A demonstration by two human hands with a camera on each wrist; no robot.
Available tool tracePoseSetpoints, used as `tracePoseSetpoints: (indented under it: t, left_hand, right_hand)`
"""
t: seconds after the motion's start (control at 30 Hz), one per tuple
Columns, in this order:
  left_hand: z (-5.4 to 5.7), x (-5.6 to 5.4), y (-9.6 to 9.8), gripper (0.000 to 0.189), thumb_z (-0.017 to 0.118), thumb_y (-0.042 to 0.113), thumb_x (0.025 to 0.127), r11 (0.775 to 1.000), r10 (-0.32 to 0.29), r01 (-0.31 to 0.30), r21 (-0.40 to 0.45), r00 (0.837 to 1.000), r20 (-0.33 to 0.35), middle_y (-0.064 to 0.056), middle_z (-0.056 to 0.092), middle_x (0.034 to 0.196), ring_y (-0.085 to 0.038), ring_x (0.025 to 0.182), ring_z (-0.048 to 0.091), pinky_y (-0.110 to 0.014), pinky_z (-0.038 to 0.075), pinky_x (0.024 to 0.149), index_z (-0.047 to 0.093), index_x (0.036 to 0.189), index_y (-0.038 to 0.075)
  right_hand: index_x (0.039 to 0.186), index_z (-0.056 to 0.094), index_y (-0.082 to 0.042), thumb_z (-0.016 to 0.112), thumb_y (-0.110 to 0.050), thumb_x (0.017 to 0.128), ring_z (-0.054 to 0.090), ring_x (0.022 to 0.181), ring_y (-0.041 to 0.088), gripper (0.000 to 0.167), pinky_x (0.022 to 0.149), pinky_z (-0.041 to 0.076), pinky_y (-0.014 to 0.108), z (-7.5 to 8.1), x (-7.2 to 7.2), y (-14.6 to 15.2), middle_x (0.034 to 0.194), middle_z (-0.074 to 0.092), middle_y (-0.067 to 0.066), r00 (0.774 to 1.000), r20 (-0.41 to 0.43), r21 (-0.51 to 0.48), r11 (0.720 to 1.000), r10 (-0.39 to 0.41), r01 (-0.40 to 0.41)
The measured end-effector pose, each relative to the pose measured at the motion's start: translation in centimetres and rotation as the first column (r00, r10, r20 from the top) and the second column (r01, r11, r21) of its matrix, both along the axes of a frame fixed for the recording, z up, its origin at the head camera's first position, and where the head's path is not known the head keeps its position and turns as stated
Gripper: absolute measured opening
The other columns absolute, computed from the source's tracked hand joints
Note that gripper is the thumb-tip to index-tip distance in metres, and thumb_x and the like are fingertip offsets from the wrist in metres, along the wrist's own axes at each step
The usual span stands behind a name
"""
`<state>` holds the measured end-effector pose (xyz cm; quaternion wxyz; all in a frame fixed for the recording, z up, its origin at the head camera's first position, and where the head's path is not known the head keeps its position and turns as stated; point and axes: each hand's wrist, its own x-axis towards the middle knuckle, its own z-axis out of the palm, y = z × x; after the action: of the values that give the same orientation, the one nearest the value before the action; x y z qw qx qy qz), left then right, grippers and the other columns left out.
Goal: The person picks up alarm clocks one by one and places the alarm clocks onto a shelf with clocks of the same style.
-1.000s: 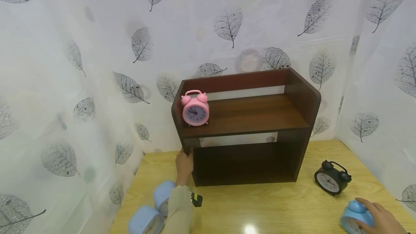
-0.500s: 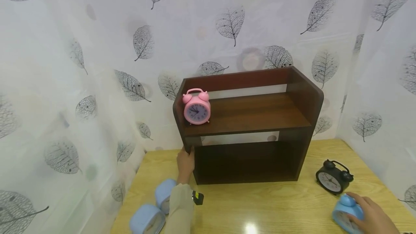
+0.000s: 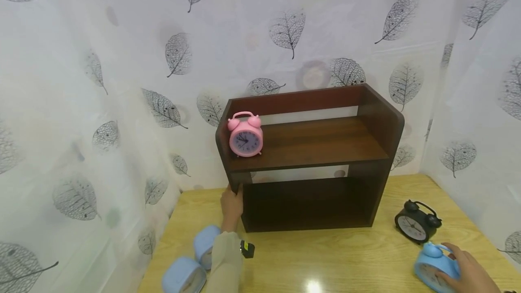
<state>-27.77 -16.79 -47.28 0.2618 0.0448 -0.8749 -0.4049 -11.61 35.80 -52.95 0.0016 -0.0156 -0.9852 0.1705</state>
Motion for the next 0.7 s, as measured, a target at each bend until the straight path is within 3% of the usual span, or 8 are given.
tracePoseSetpoints:
  t: [0.27, 0.47, 0.6, 0.7]
  left_hand:
    - [-0.1, -0.1, -0.1, 0.027, 0.054, 0.021, 0.093, 1.000, -0.004, 0.004, 0.000, 1.000, -0.008, -0.031, 0.067, 0.089, -0.049, 0.083, 0.063, -0.057, 0.047, 0.068, 0.060, 0.101, -0.003]
    - [-0.1, -0.1, -0.1, 0.026, 0.054, 0.021, 0.093, 1.000, -0.004, 0.004, 0.002, 1.000, -0.008, -0.030, 0.067, 0.088, -0.049, 0.082, 0.064, -0.057, 0.047, 0.068, 0.060, 0.100, -0.003]
    - [-0.1, -0.1, -0.1, 0.026, 0.054, 0.021, 0.093, 1.000, -0.004, 0.004, 0.002, 1.000, -0.014, -0.030, 0.067, 0.089, -0.049, 0.083, 0.063, -0.057, 0.047, 0.068, 0.060, 0.100, -0.003]
    - [-0.1, -0.1, -0.1, 0.026, 0.055, 0.021, 0.093, 1.000, -0.002, 0.002, 0.000, 1.000, -0.014, -0.031, 0.067, 0.089, -0.050, 0.083, 0.063, -0.058, 0.047, 0.068, 0.060, 0.100, -0.003]
  right_hand:
    - [0.115, 0.039, 0.022, 0.084, -0.022, 0.062, 0.057, 0.073, 0.035, 0.083, 0.063, 0.048, 0.049, -0.3, -0.2, -0.6, 0.082, 0.056, 0.023, 0.995, -0.099, -0.021, 1.000, -0.007, 0.005]
    - [0.121, 0.033, 0.022, 0.084, -0.025, 0.064, 0.053, 0.084, 0.053, 0.089, 0.072, 0.045, 0.059, -0.5, -0.1, -0.6, 0.095, 0.053, 0.040, 0.994, -0.109, -0.051, 0.999, -0.024, 0.019]
    - [0.129, 0.024, 0.024, 0.084, -0.024, 0.064, 0.048, 0.092, 0.061, 0.100, 0.073, 0.043, 0.063, -1.2, 0.2, -0.6, 0.108, 0.043, 0.047, 0.984, -0.146, -0.132, 0.988, -0.101, 0.082]
    - [0.136, 0.016, 0.021, 0.085, -0.019, 0.063, 0.046, 0.092, 0.062, 0.108, 0.067, 0.045, 0.058, -2.0, 0.5, -0.7, 0.110, 0.041, 0.049, 0.964, -0.180, -0.246, 0.958, -0.197, 0.150]
